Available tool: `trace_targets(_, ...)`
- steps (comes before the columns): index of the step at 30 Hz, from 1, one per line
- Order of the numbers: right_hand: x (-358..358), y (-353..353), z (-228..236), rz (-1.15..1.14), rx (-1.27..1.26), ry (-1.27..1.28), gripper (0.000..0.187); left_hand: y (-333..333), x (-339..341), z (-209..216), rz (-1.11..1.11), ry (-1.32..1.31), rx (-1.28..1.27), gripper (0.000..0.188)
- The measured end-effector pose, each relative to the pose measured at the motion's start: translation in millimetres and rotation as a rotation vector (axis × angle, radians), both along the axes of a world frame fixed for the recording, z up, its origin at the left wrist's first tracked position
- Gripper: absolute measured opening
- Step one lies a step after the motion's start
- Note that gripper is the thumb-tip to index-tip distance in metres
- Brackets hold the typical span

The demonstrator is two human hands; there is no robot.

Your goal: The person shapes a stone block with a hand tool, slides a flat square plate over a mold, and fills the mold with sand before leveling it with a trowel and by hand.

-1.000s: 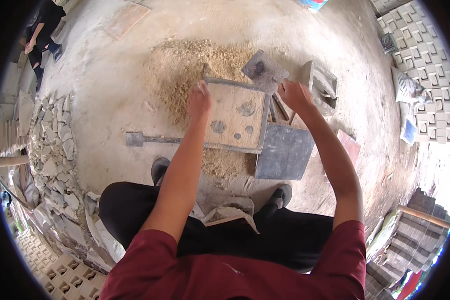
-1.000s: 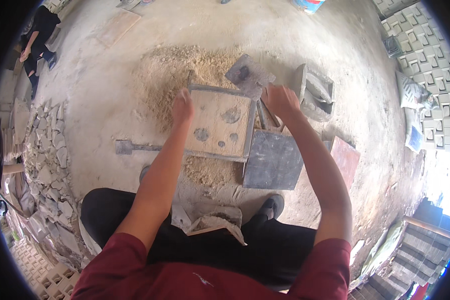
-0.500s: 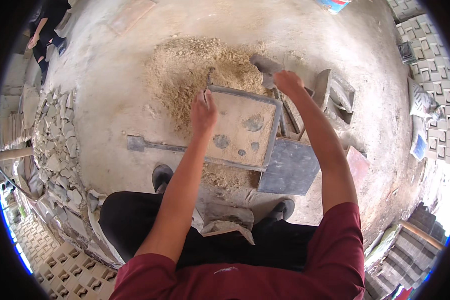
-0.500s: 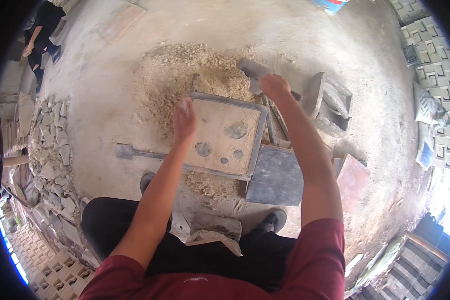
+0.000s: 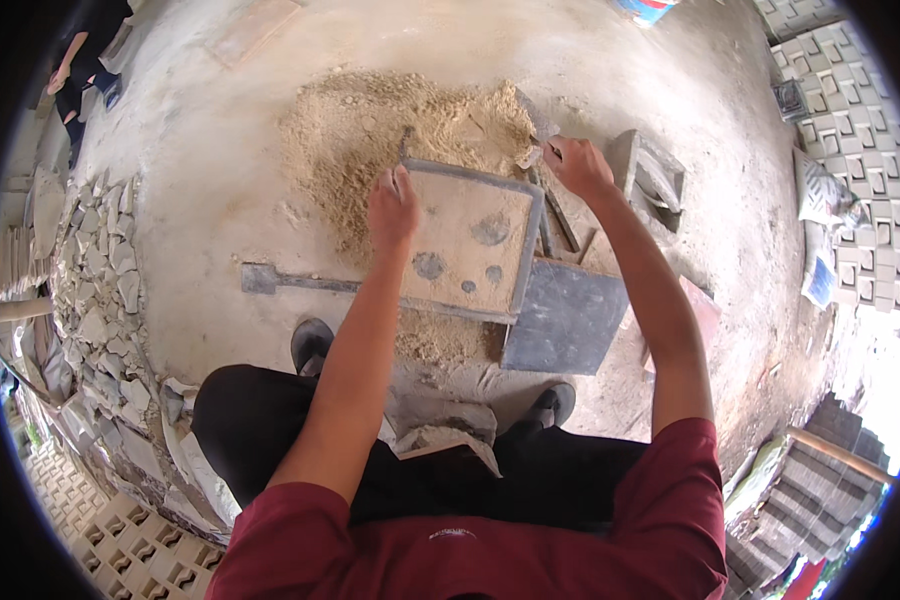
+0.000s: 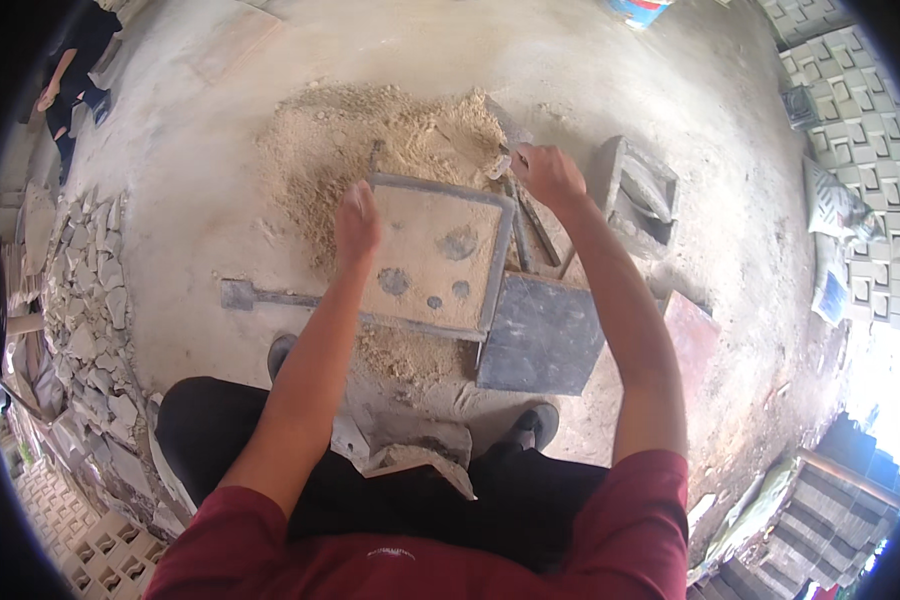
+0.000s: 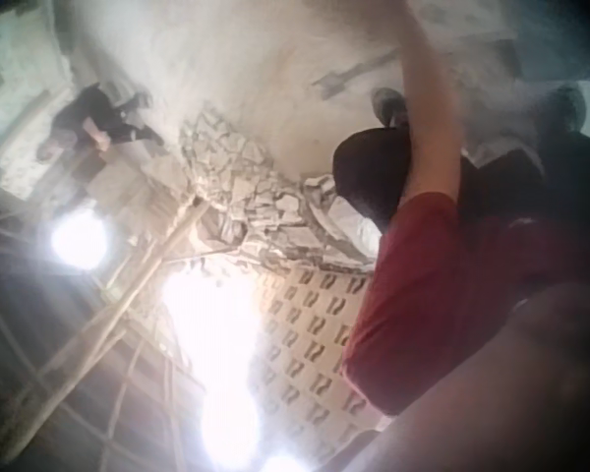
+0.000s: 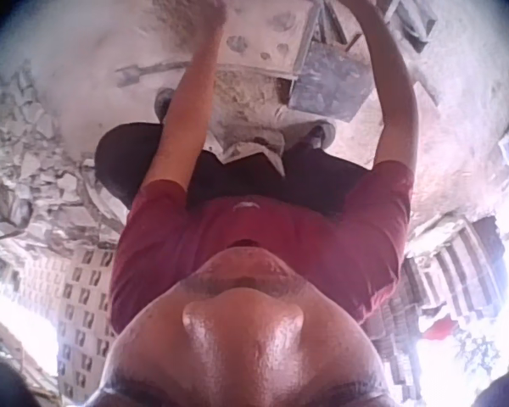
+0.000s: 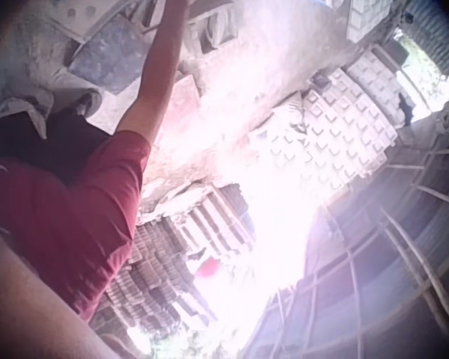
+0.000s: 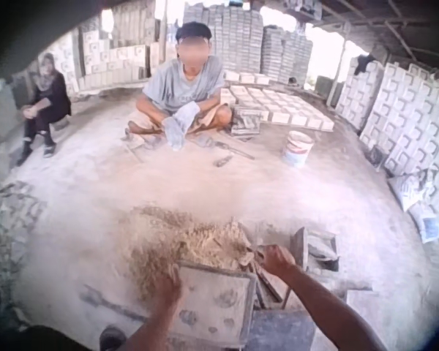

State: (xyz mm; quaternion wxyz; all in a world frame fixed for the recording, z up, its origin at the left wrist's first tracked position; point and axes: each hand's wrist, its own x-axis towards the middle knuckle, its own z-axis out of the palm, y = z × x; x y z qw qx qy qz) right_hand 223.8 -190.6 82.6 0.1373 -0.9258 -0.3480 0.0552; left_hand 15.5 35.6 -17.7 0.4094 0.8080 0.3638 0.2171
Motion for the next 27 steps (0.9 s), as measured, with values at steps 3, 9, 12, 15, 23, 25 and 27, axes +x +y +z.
trace_targets(3,-24.0,-19.3,30.6,0.034,-0.064,0.052,0.023,-5.1,-3.3,2.9,0.023,0.000,0.015,0.059)
trace_targets(9,-81.4,-66.9,33.8,0.081,-0.190,0.064,0.023,-4.2,-3.5,2.5,-0.011,-0.048,-0.070,0.058)
trace_targets(12,-113.2,-78.0,46.7,0.042,-0.277,0.099,0.022,-5.6,-4.8,-0.2,-0.025,-0.131,-0.153,0.058)
trace_targets(15,-143.3,-63.0,51.2,0.070,-0.255,0.099,0.023,17.0,-12.7,-15.3,0.006,-0.300,-0.391,0.062)
trace_targets(23,-147.1,-22.1,54.9,0.182,-0.328,0.001,0.025,3.0,-60.0,-16.6,-0.093,-0.238,-0.800,0.076)
trace_targets(25,-126.0,-42.4,40.8,-0.069,-0.316,0.002,0.024,-23.7,-50.8,4.2,-0.089,-0.056,-0.634,0.078)
trace_targets(27,-131.4,-13.0,51.7,-0.028,-0.270,0.020,0.025,13.3,-67.5,-28.6,-0.019,0.100,-0.534,0.080)
